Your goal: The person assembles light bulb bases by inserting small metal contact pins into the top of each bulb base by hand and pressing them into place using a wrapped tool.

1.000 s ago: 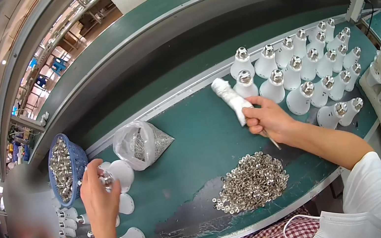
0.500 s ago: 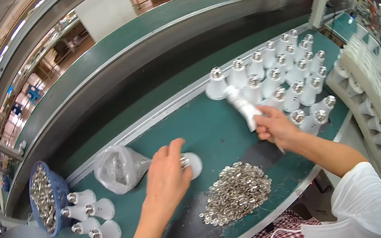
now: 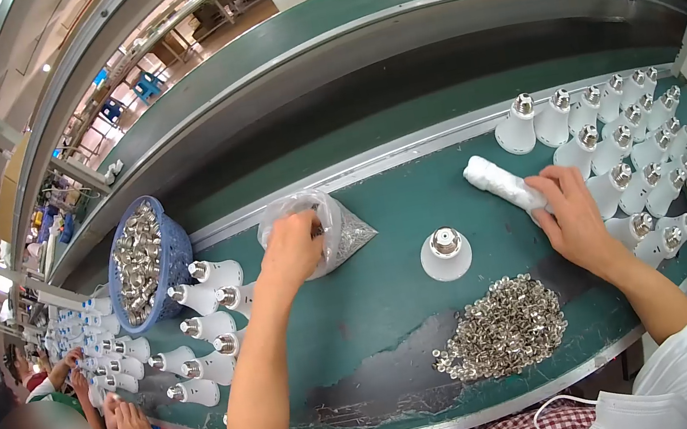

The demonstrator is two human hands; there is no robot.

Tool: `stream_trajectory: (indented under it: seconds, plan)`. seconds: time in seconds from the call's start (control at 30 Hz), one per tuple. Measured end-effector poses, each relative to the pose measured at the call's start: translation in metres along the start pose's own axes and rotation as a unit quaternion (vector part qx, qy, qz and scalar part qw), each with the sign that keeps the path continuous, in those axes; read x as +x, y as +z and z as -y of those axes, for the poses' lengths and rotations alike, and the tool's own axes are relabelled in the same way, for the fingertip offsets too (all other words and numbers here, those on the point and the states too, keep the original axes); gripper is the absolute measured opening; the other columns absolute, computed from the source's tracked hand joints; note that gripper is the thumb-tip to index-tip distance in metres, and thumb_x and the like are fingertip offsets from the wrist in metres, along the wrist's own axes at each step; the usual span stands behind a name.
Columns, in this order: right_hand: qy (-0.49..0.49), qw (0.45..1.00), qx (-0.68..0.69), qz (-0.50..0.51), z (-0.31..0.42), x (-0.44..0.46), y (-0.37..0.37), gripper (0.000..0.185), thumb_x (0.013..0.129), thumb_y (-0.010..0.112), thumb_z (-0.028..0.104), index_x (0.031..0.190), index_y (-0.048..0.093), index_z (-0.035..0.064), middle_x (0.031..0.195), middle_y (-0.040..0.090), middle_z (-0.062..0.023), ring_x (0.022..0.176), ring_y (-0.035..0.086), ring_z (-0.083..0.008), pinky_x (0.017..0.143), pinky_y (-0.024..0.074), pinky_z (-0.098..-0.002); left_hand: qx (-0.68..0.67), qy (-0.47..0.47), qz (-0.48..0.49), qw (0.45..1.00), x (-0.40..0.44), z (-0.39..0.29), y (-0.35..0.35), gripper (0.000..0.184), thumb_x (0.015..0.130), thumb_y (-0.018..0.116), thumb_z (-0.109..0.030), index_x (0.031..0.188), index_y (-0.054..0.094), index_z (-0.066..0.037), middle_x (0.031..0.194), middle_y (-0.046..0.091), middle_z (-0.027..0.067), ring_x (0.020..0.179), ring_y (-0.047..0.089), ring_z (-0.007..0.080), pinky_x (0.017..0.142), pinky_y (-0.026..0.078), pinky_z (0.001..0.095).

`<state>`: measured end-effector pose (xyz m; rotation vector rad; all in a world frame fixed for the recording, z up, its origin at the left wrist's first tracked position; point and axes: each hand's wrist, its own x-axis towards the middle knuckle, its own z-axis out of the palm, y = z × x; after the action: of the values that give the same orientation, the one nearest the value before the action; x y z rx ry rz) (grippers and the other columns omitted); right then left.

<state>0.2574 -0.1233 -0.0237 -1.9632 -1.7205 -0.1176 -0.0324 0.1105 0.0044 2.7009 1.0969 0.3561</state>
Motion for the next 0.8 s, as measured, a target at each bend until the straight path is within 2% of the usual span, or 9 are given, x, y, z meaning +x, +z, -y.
stream_trajectory:
  seconds: [0.07, 0.3, 0.37, 0.4, 0.47, 0.5, 0.57, 0.7, 0.8]
  plan:
    - [-0.011, 0.999, 0.024, -0.034, 0.005, 0.004, -0.005, 0.039, 0.071, 0.064, 0.000, 0.108, 0.053, 0.0036, 0.109, 0.046, -0.0165, 0.094, 0.047, -0.0320, 0.080, 0.0418, -0.0390, -0.050, -0.107, 0.066, 0.991, 0.004, -0.005, -0.007, 0.017, 0.069, 0.060, -0.002, 0.084, 0.064, 0.002, 0.076, 0.063, 0.0204, 0.076, 0.062, 0.0350, 0.071, 0.049, 0.0402]
    - [-0.037, 0.997, 0.069, -0.029, 0.022, 0.015, -0.009, 0.036, 0.070, 0.067, 0.001, 0.104, 0.055, 0.0033, 0.108, 0.047, -0.0157, 0.094, 0.047, -0.0310, 0.078, 0.0431, -0.0389, -0.028, -0.064, -0.035, 0.997, -0.002, 0.004, -0.001, 0.009, 0.073, 0.059, -0.003, 0.080, 0.060, 0.003, 0.071, 0.062, 0.0188, 0.068, 0.062, 0.0347, 0.063, 0.047, 0.0377]
    - [-0.046, 0.995, 0.081, -0.022, 0.027, 0.018, -0.009, 0.033, 0.070, 0.067, 0.001, 0.101, 0.056, 0.0040, 0.107, 0.047, -0.0155, 0.094, 0.048, -0.0308, 0.076, 0.0442, -0.0379, -0.050, -0.054, -0.085, 0.994, -0.004, 0.004, -0.002, 0.009, 0.077, 0.059, -0.006, 0.081, 0.060, 0.002, 0.068, 0.063, 0.0156, 0.063, 0.062, 0.0265, 0.061, 0.048, 0.0337]
    - [-0.048, 0.995, 0.082, -0.023, 0.029, 0.020, -0.009, 0.033, 0.070, 0.067, 0.001, 0.101, 0.056, 0.0040, 0.107, 0.047, -0.0155, 0.094, 0.048, -0.0308, 0.076, 0.0442, -0.0379, -0.049, -0.055, -0.086, 0.994, -0.005, 0.003, -0.005, 0.009, 0.077, 0.059, -0.006, 0.081, 0.060, 0.002, 0.068, 0.063, 0.0156, 0.063, 0.062, 0.0265, 0.061, 0.048, 0.0337]
    - [-0.068, 0.993, 0.087, -0.030, 0.032, 0.022, -0.009, 0.031, 0.070, 0.067, 0.001, 0.099, 0.057, 0.0046, 0.107, 0.047, -0.0149, 0.093, 0.048, -0.0306, 0.074, 0.0446, -0.0374, -0.140, -0.122, -0.078, 0.979, -0.008, 0.000, -0.014, 0.010, 0.081, 0.059, -0.008, 0.079, 0.060, 0.002, 0.067, 0.064, 0.0096, 0.061, 0.060, 0.0148, 0.059, 0.047, 0.0268]
    - [-0.070, 0.993, 0.090, -0.031, 0.033, 0.023, -0.008, 0.031, 0.070, 0.067, 0.001, 0.099, 0.057, 0.0046, 0.107, 0.047, -0.0149, 0.093, 0.048, -0.0306, 0.074, 0.0446, -0.0374, -0.137, -0.124, -0.080, 0.980, -0.010, -0.001, -0.018, 0.010, 0.081, 0.059, -0.008, 0.079, 0.060, 0.002, 0.067, 0.064, 0.0096, 0.061, 0.060, 0.0148, 0.059, 0.047, 0.0268]
    - [-0.072, 0.990, 0.113, -0.034, 0.036, 0.024, -0.008, 0.030, 0.070, 0.068, 0.001, 0.097, 0.058, 0.0049, 0.105, 0.049, -0.0135, 0.093, 0.048, -0.0299, 0.072, 0.0442, -0.0365, -0.270, -0.205, -0.080, 0.937, -0.015, -0.005, -0.025, 0.009, 0.083, 0.058, -0.008, 0.078, 0.059, 0.001, 0.071, 0.063, 0.0062, 0.065, 0.057, 0.0080, 0.058, 0.046, 0.0211]
    - [-0.080, 0.982, 0.159, -0.064, 0.053, 0.024, -0.019, 0.029, 0.069, 0.068, 0.000, 0.096, 0.058, 0.0048, 0.101, 0.051, -0.0124, 0.090, 0.049, -0.0292, 0.070, 0.0435, -0.0348, -0.392, -0.163, -0.100, 0.900, -0.032, -0.015, -0.028, 0.007, 0.085, 0.056, -0.006, 0.081, 0.055, 0.000, 0.081, 0.064, 0.0108, 0.071, 0.060, 0.0119, 0.060, 0.049, 0.0223]
    - [-0.148, 0.969, 0.176, -0.086, 0.068, 0.017, -0.025, 0.026, 0.068, 0.068, -0.002, 0.092, 0.060, 0.0046, 0.093, 0.054, -0.0109, 0.082, 0.052, -0.0274, 0.066, 0.0433, -0.0333, -0.546, -0.067, -0.116, 0.827, -0.048, -0.053, -0.022, 0.005, 0.087, 0.052, -0.002, 0.084, 0.049, -0.001, 0.091, 0.062, 0.0162, 0.076, 0.063, 0.0173, 0.064, 0.053, 0.0278]
